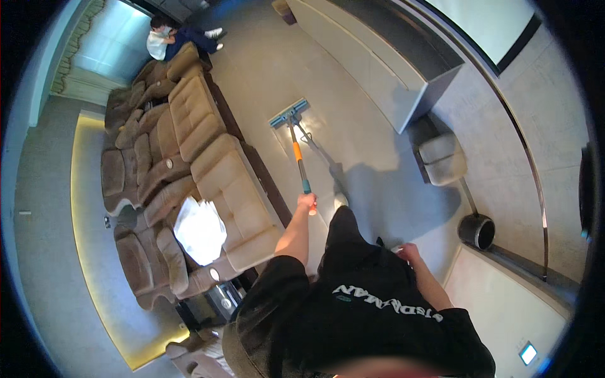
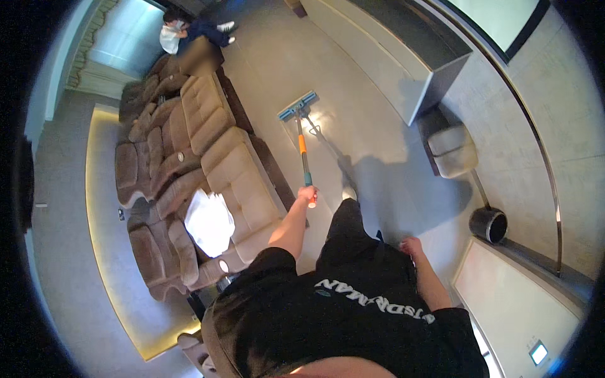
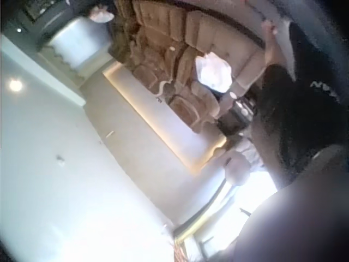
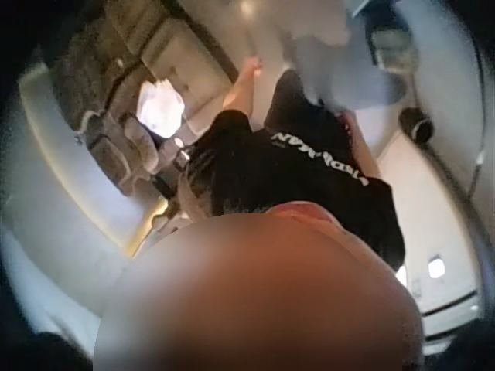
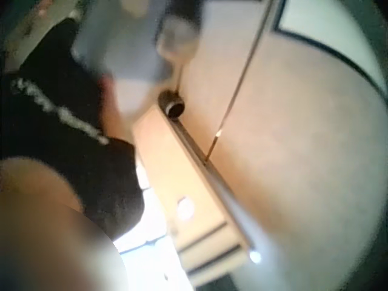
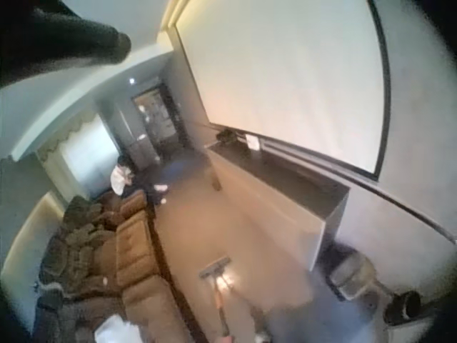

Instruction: The person mops the floor across a room and into a hallway using a floor squeegee mop.

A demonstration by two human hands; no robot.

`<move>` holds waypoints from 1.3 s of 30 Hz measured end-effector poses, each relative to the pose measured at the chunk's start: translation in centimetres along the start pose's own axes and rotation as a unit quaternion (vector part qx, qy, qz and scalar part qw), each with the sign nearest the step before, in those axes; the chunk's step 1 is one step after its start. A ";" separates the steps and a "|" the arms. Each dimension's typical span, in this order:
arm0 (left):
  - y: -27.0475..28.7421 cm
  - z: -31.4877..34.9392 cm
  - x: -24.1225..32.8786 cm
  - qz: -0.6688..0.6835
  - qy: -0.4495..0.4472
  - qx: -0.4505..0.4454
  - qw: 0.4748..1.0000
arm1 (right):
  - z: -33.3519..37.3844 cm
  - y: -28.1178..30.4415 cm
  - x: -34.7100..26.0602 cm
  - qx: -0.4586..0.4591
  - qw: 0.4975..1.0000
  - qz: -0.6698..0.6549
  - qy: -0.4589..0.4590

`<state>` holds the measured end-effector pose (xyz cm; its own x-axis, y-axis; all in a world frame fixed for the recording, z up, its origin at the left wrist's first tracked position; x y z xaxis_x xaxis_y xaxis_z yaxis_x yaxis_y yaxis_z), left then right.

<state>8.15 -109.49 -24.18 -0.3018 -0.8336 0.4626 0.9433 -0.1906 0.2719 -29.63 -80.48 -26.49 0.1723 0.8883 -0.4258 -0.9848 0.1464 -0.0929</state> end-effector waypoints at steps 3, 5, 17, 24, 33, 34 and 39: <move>-2.3 4.0 -4.9 0.015 0.013 -0.001 1.000 | 4.6 3.9 1.1 0.014 0.999 -0.023 -0.016; -5.1 7.1 -8.3 -0.008 0.013 -0.009 1.000 | 6.8 7.8 3.8 0.034 0.996 -0.078 -0.040; -15.2 20.9 -13.6 0.107 0.064 0.099 0.987 | 14.0 15.8 10.8 0.124 0.977 0.049 -0.164; -11.8 20.9 -6.5 -0.009 0.028 0.159 0.987 | 5.4 11.3 4.5 0.059 0.990 0.055 -0.115; -2.9 6.1 0.6 0.011 -0.025 0.235 0.972 | -2.5 -1.1 -15.1 -0.099 0.873 -0.461 0.130; -2.4 4.3 1.2 0.096 -0.032 0.194 0.976 | -3.4 -0.7 -16.2 -0.057 0.888 -0.437 0.129; -0.5 -1.6 7.3 0.057 -0.023 0.114 0.992 | -3.8 -4.2 -19.9 -0.056 0.985 0.139 0.087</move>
<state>5.68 -116.26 -22.30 -0.2054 -0.8170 0.5387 0.9176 0.0307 0.3963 -28.89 -100.47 -21.05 -0.0938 0.7981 -0.5952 -0.9877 -0.1499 -0.0454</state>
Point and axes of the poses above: each hand's wrist, its own z-axis away from the middle knuckle, its own y-axis out of the back of the hand, x = y × z, the point moved 7 cm from there along -z, towards the middle knuckle, and after that the axes turned 6 degrees about -x, right-handed, at the moved point
